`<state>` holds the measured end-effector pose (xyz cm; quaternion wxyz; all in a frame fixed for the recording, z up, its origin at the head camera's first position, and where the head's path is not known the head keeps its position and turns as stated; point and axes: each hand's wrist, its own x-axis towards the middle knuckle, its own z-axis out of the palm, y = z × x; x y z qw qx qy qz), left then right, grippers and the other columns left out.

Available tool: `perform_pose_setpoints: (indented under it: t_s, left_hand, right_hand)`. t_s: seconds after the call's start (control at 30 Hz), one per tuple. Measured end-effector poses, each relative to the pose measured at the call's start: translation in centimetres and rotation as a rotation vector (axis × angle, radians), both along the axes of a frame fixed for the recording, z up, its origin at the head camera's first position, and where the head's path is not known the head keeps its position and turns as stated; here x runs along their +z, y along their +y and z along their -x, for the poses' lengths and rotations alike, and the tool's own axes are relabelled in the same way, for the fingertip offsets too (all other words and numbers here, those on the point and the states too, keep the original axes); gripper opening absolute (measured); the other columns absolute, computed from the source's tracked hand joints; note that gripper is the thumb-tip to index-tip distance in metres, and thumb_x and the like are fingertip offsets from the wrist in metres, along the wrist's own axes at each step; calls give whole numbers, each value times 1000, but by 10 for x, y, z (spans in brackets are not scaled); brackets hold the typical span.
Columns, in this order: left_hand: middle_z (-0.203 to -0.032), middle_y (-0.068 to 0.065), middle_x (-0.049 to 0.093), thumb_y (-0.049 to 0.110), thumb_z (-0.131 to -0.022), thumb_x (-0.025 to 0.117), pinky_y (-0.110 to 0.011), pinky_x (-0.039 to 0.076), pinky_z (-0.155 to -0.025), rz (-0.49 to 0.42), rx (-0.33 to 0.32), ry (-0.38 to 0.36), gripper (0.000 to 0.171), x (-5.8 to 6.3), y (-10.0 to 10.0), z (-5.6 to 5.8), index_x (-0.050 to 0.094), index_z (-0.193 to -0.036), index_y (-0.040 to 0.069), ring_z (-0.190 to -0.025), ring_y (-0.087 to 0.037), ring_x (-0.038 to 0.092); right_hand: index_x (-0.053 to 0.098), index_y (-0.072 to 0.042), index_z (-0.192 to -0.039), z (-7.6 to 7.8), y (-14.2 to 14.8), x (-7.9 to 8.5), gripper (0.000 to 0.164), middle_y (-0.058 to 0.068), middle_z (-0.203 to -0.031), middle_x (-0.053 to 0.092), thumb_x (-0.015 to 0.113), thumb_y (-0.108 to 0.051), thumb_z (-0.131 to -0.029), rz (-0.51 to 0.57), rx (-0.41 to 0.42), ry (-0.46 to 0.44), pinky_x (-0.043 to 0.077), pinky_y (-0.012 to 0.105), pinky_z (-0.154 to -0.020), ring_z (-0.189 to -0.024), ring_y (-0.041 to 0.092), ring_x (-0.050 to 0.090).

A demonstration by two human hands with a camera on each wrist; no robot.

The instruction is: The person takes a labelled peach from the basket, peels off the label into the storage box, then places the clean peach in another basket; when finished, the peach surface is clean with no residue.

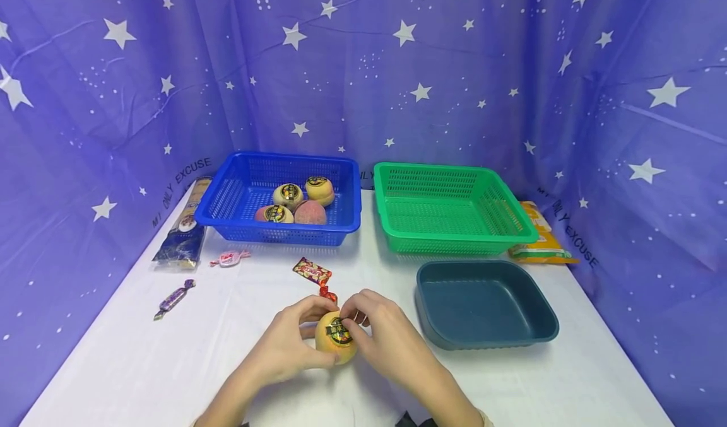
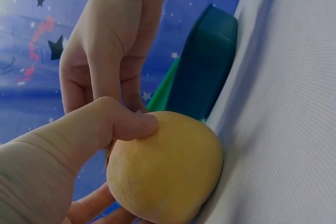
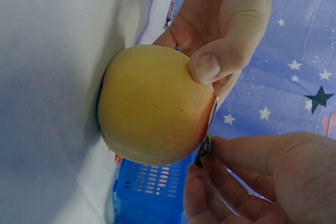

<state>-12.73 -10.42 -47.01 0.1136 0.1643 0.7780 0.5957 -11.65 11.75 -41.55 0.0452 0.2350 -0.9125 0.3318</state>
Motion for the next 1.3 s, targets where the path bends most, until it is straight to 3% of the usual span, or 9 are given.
perform_pose_setpoints:
  t_s: [0.17,0.3,0.5,0.6,0.7,0.83,1.0,1.2,1.3]
  left_hand:
    - [-139,-5,74,14,-73,102,-36,59,-116,11,12,-3,72,1,0,-1,68,-137,20,-133,-23,70]
    - [-138,-4,74,14,-74,102,-31,60,-114,15,11,-7,72,1,-1,-3,68,-137,20,-133,-22,70]
    - [-136,-6,75,14,-73,102,-30,60,-112,12,9,13,71,1,-1,-4,69,-136,17,-131,-23,70]
    - [-135,-6,75,13,-73,102,-30,60,-111,6,10,14,70,2,-1,-3,69,-135,18,-130,-24,70]
    - [-136,-6,75,13,-73,102,-28,60,-111,2,14,6,69,2,0,-3,69,-134,19,-130,-24,70]
    - [-138,-7,74,11,-72,102,-24,59,-110,-7,15,-7,70,2,1,-3,70,-133,19,-130,-24,70]
    - [-138,-7,74,10,-72,102,-22,58,-109,-15,13,-13,70,0,1,-3,69,-134,19,-130,-24,70]
    - [-138,-5,74,11,-73,102,-21,58,-109,-11,19,-15,70,1,1,-4,70,-134,20,-130,-23,69]
    - [-138,-5,74,11,-73,102,-21,58,-109,-15,14,-13,70,1,1,-3,70,-134,20,-131,-23,69]
  right_hand:
    - [76,-14,-107,2,-2,1,19,-6,-98,70,78,2,-98,9,-11,-19,61,26,-78,-86,3,61]
    - [78,-13,-108,-5,-2,7,20,-6,-97,69,76,5,-98,-18,-36,14,57,23,-76,-87,4,61]
    - [78,-20,-101,-19,7,24,25,-13,-94,68,80,4,-96,36,-42,107,59,22,-74,-85,0,62]
    - [79,-24,-100,-20,20,34,28,-16,-93,69,82,3,-95,71,-29,103,59,22,-75,-84,-3,62]
    - [79,-27,-101,-17,36,44,28,-17,-94,71,83,0,-96,103,-34,49,63,24,-79,-84,-2,66]
    - [79,-30,-104,-10,61,57,22,-16,-97,77,82,-9,-100,134,-68,-88,64,26,-81,-86,2,72]
    - [80,-24,-109,11,98,68,12,-6,-105,81,80,-14,-102,155,-96,-241,66,27,-83,-94,14,77]
    - [80,-15,-119,40,138,64,15,5,-113,81,78,-16,-105,123,-140,-324,66,33,-79,-98,27,78]
    - [78,-10,-122,50,153,60,18,8,-111,81,76,-15,-106,91,-150,-358,66,35,-78,-95,26,77]
